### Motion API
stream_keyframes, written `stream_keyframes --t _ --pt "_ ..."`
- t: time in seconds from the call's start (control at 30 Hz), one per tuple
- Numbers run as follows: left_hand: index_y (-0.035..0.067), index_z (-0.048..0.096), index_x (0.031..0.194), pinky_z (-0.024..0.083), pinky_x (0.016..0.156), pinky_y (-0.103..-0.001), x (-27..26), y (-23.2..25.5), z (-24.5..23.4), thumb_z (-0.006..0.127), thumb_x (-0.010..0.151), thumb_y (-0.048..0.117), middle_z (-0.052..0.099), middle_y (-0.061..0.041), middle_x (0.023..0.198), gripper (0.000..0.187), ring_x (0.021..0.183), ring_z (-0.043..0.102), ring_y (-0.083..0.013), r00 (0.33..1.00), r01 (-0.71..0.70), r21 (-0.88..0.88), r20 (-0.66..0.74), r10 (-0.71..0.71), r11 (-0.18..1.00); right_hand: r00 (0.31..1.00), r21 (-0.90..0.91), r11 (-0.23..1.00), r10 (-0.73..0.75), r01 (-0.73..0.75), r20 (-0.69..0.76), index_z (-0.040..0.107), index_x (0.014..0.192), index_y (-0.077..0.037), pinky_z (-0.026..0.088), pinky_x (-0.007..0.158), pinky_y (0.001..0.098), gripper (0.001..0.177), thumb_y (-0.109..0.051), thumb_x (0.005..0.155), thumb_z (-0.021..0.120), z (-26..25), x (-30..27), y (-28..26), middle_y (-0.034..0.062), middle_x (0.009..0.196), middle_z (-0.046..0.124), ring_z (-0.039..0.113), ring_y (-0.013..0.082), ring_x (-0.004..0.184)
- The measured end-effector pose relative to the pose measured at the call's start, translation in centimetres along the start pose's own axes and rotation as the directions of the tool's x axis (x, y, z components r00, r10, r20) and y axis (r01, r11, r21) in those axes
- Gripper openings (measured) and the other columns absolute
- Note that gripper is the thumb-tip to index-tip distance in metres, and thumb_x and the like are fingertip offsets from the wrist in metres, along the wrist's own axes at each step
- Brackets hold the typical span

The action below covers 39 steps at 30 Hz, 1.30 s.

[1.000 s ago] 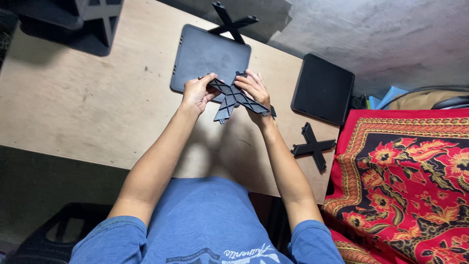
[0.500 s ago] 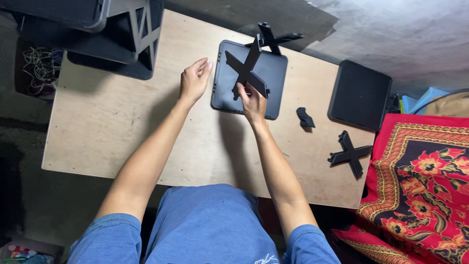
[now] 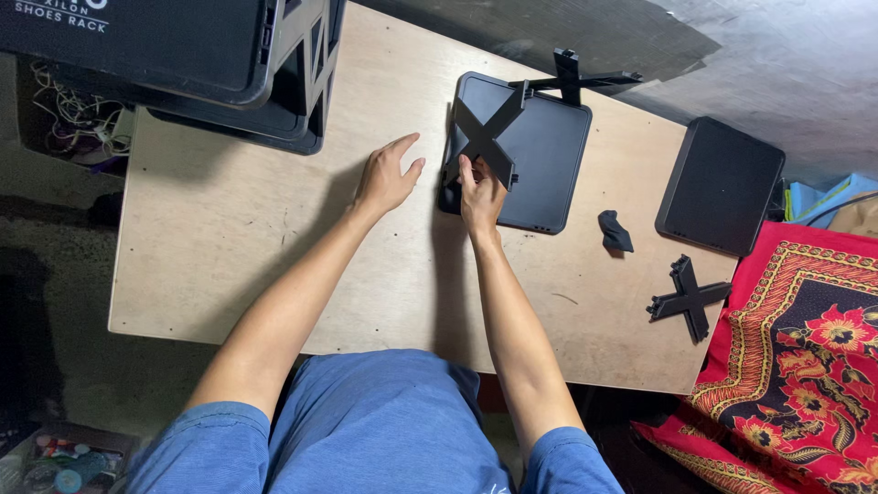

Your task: The person assembles a black plastic shoe rack by inserting cross-shaped support pieces into slots on the rack panels. They then wipe the surface of a panel with a cloth.

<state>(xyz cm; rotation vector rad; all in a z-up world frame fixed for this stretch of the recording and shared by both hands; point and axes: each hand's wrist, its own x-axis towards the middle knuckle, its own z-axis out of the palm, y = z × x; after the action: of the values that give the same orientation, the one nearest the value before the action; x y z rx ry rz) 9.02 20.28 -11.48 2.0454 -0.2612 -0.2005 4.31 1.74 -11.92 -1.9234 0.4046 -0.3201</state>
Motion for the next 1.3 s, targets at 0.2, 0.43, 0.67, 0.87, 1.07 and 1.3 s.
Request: stream_keyframes --t 0.2,0.43,0.67,0.87,1.07,1.3 --pt "-0.005 0.061 0.135 0.049 0.108 -0.042 2.6 0.3 -0.3 0.068 0.094 0.015 0.065 -0.024 0.136 0.046 0.125 0.063 -0.0388 0.998 -0.059 -0.017 0.022 0.059 0.998 0.996 -0.134 0.987 -0.092 0.088 -0.021 0.068 0.105 0.007 0.057 0.066 0.0298 0.024 -0.017 0.101 0.071 0.1 -0.2 -1.2 0.0088 0.083 0.068 0.064 0.0135 0.070" --pt "-0.005 0.058 0.137 0.048 0.109 -0.042 5.1 0.7 0.8 0.068 0.091 0.008 0.062 -0.025 0.138 0.049 0.127 0.061 -0.0404 0.988 -0.143 -0.012 0.062 0.143 0.990 0.973 -0.229 0.948 -0.231 0.222 -0.014 0.067 0.106 0.007 0.059 0.066 0.0329 0.021 -0.013 0.100 0.070 0.5 -0.1 -2.8 0.0130 0.086 0.070 0.069 0.0206 0.071" --pt "-0.002 0.044 0.150 0.035 0.118 -0.043 7.3 0.7 3.1 0.062 0.086 -0.002 0.044 -0.024 0.154 0.066 0.141 0.042 -0.0365 0.951 -0.232 0.096 0.233 0.205 0.968 0.964 -0.282 0.930 -0.261 0.237 -0.049 0.066 0.107 0.007 0.061 0.066 0.0335 0.019 -0.011 0.101 0.068 1.5 -0.4 -2.3 0.0152 0.090 0.072 0.075 0.0244 0.074" --pt "0.010 0.044 0.155 0.027 0.124 -0.042 8.8 0.5 3.8 0.053 0.089 -0.012 0.039 -0.010 0.163 0.070 0.150 0.033 -0.0274 0.892 -0.363 0.283 0.381 0.243 0.888 0.970 -0.300 0.929 -0.241 0.216 -0.046 0.066 0.103 0.007 0.060 0.063 0.0350 0.018 -0.009 0.098 0.072 1.3 0.1 -1.8 0.0173 0.087 0.072 0.074 0.0260 0.070" --pt "0.013 0.047 0.152 0.026 0.125 -0.040 9.3 -0.9 4.1 0.046 0.088 -0.014 0.042 -0.005 0.161 0.069 0.149 0.037 -0.0248 0.876 -0.426 0.299 0.373 0.307 0.854 0.961 -0.246 0.932 -0.276 0.268 0.001 0.063 0.109 0.007 0.057 0.064 0.0376 0.017 -0.006 0.100 0.067 1.1 0.0 -2.4 0.0185 0.087 0.071 0.074 0.0291 0.072" --pt "0.010 0.052 0.149 0.031 0.124 -0.044 8.8 -1.4 3.7 0.048 0.091 -0.011 0.050 -0.009 0.156 0.062 0.147 0.042 -0.0299 0.896 -0.408 0.222 0.285 0.342 0.885 0.985 -0.353 0.919 -0.169 0.173 0.043 0.065 0.108 0.002 0.053 0.058 0.0465 0.017 -0.007 0.095 0.070 1.8 0.5 -2.6 0.0274 0.076 0.067 0.069 0.0452 0.071"
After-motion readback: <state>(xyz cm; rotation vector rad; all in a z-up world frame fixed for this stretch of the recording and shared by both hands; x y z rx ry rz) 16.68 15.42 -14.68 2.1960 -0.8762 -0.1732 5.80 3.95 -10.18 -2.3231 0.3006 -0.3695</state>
